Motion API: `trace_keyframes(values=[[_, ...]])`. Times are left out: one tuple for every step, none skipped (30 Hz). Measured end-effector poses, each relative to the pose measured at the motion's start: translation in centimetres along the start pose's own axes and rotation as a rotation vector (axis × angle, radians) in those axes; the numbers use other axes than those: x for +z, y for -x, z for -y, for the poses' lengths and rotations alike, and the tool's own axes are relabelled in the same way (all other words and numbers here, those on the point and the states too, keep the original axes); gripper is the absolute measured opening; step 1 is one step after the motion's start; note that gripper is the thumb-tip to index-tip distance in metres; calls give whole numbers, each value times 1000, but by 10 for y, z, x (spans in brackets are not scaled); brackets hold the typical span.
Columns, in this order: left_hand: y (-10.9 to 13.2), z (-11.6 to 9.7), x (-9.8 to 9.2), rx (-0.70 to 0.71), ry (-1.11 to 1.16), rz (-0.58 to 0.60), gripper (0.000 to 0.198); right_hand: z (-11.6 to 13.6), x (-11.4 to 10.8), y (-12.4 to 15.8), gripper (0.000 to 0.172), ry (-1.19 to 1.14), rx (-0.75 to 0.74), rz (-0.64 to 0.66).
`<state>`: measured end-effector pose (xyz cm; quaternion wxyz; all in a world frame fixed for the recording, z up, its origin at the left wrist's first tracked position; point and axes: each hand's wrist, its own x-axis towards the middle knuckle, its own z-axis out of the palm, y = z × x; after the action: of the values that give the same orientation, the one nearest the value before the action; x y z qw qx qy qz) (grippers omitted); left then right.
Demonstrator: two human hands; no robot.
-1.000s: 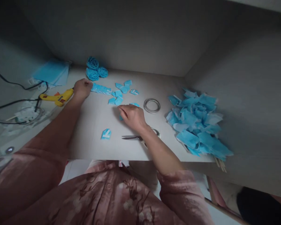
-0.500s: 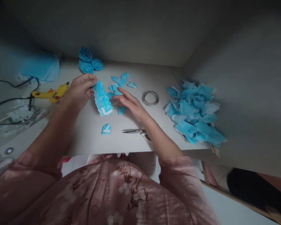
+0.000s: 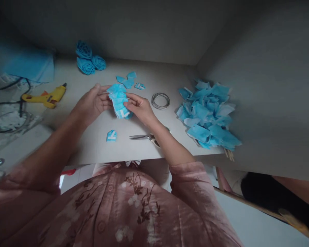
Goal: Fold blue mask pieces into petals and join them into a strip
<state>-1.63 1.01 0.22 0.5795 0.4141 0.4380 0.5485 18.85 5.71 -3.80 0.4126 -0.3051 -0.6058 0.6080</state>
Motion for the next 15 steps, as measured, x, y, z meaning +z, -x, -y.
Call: trace_keyframes(values=[[2,2,-2,-34,-21,29,50,0,0,0,65,0,-8,-10],[5,5,-3,-61,-36,56,50,1,-1,-1,64,-1,-14,-17],[7,7,-3,-79,-45,79,49,1,-1,-1,64,-3,-20,-21],[8,8,-4,-86,-47,95,49,1,-1,-1,63,-6,-25,-22],[9,10,-3,-80,-46,103,49,0,-1,-2,61,-5,-33,-23],[9,11,-3,-63,-47,102,51,0,-1,-2,60,-2,-43,-21],[8,12,-2,-40,-55,98,55,0,0,-1,58,5,-53,-19],[7,14,-1,-13,-68,95,58,0,0,-1,58,13,-61,-17],[5,16,0,13,-82,93,61,0,1,-1,58,23,-66,-17],[2,18,0,36,-94,93,62,1,1,0,58,34,-67,-19],[0,21,0,54,-100,92,61,2,1,0,59,45,-63,-23],[-3,24,0,70,-101,89,59,2,2,1,59,57,-54,-27],[-5,27,-1,84,-99,83,57,3,2,1,60,70,-41,-30],[-6,30,-1,98,-100,78,56,4,2,2,61,80,-28,-27],[-6,33,-1,109,-104,73,55,4,2,2,63,86,-19,-17]])
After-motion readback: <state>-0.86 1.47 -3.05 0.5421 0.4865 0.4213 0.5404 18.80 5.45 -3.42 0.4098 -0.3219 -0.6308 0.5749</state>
